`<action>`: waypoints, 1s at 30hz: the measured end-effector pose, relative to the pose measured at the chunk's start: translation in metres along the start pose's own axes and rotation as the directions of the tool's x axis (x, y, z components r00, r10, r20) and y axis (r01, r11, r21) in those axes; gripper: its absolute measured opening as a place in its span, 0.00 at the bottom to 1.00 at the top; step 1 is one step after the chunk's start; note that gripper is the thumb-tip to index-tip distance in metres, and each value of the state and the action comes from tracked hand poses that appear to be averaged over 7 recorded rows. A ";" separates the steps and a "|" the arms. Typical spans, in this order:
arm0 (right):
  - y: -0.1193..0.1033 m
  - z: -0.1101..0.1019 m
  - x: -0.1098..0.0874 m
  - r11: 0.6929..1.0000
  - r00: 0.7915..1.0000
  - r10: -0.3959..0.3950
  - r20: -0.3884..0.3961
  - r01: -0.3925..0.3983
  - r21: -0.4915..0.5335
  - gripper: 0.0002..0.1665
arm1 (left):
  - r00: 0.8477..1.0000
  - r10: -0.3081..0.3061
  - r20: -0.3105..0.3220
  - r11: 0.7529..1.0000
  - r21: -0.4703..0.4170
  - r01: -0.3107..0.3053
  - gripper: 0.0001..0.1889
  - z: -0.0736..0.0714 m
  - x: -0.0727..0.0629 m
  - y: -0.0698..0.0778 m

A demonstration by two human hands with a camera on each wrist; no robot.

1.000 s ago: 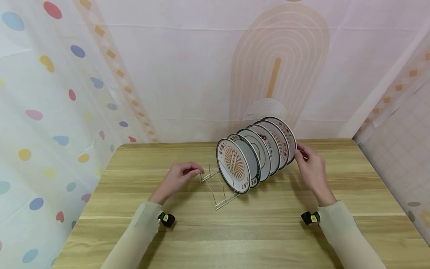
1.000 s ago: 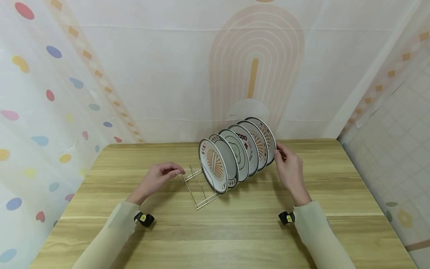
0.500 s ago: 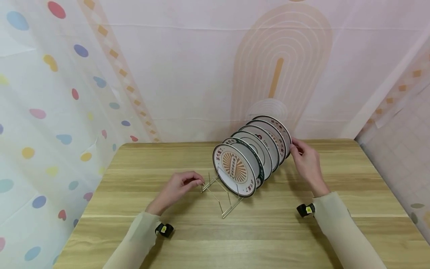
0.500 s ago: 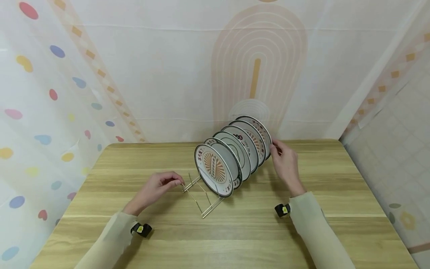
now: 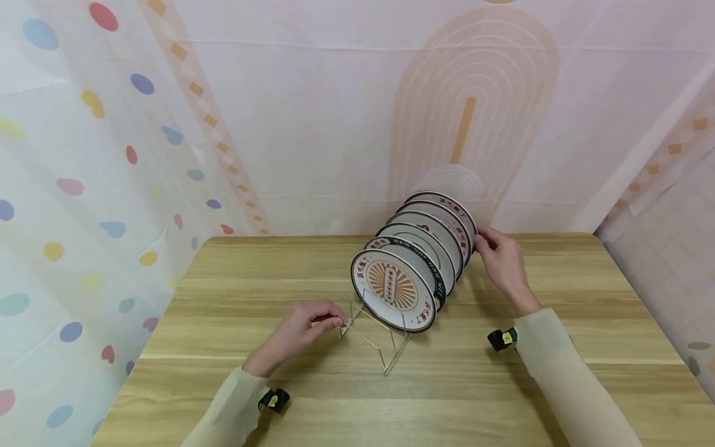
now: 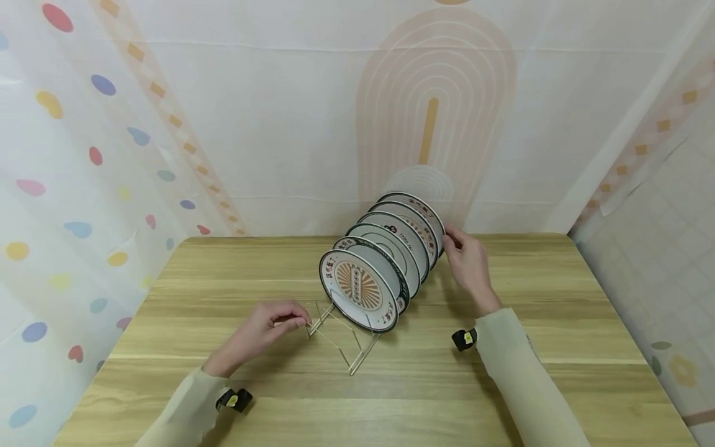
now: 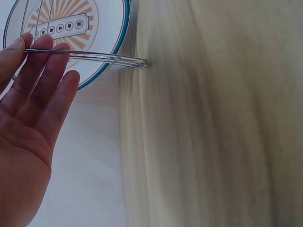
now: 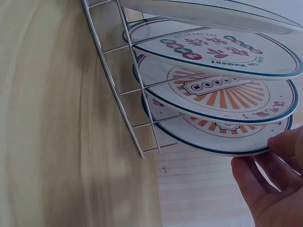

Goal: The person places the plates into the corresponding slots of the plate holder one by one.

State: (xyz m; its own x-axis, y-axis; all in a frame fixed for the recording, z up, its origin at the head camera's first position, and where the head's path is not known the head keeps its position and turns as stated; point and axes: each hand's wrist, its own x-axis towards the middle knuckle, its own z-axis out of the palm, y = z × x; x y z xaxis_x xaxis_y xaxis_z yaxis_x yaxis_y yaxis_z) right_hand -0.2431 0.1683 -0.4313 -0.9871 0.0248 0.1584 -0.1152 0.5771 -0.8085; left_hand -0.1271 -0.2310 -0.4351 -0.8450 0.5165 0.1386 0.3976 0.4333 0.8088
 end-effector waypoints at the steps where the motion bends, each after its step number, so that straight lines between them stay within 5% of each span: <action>1: 0.000 0.000 0.001 1.000 1.000 0.006 0.004 -0.006 0.002 0.19 | 1.000 0.018 0.002 1.000 0.008 -0.018 0.05 0.000 0.000 0.000; 11: -0.009 -0.001 -0.015 0.995 0.998 0.057 0.001 -0.057 0.080 0.25 | 0.997 0.083 -0.006 0.996 0.040 -0.083 0.04 -0.001 0.003 -0.008; 19: -0.030 0.000 -0.061 0.995 0.998 -0.063 0.003 0.062 0.074 0.25 | 0.996 0.091 -0.007 0.996 0.006 -0.091 0.04 -0.003 0.005 -0.011; 23: -0.038 0.008 -0.081 0.993 0.992 -0.116 0.039 0.116 0.014 0.27 | 0.991 0.130 0.011 0.992 0.008 -0.130 0.05 -0.005 0.007 -0.014; 30: -0.046 0.020 -0.088 0.998 0.995 -0.059 0.077 0.058 0.012 0.32 | 0.970 0.239 0.039 0.971 0.009 -0.239 0.06 -0.006 0.011 -0.020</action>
State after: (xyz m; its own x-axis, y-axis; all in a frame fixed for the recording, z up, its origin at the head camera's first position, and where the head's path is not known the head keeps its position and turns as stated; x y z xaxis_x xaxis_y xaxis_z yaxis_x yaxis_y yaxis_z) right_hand -0.1532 0.1233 -0.4197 -0.9842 -0.0725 0.1613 -0.1737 0.5674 -0.8049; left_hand -0.1466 -0.2384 -0.4457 -0.7111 0.6334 0.3054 0.5913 0.3037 0.7471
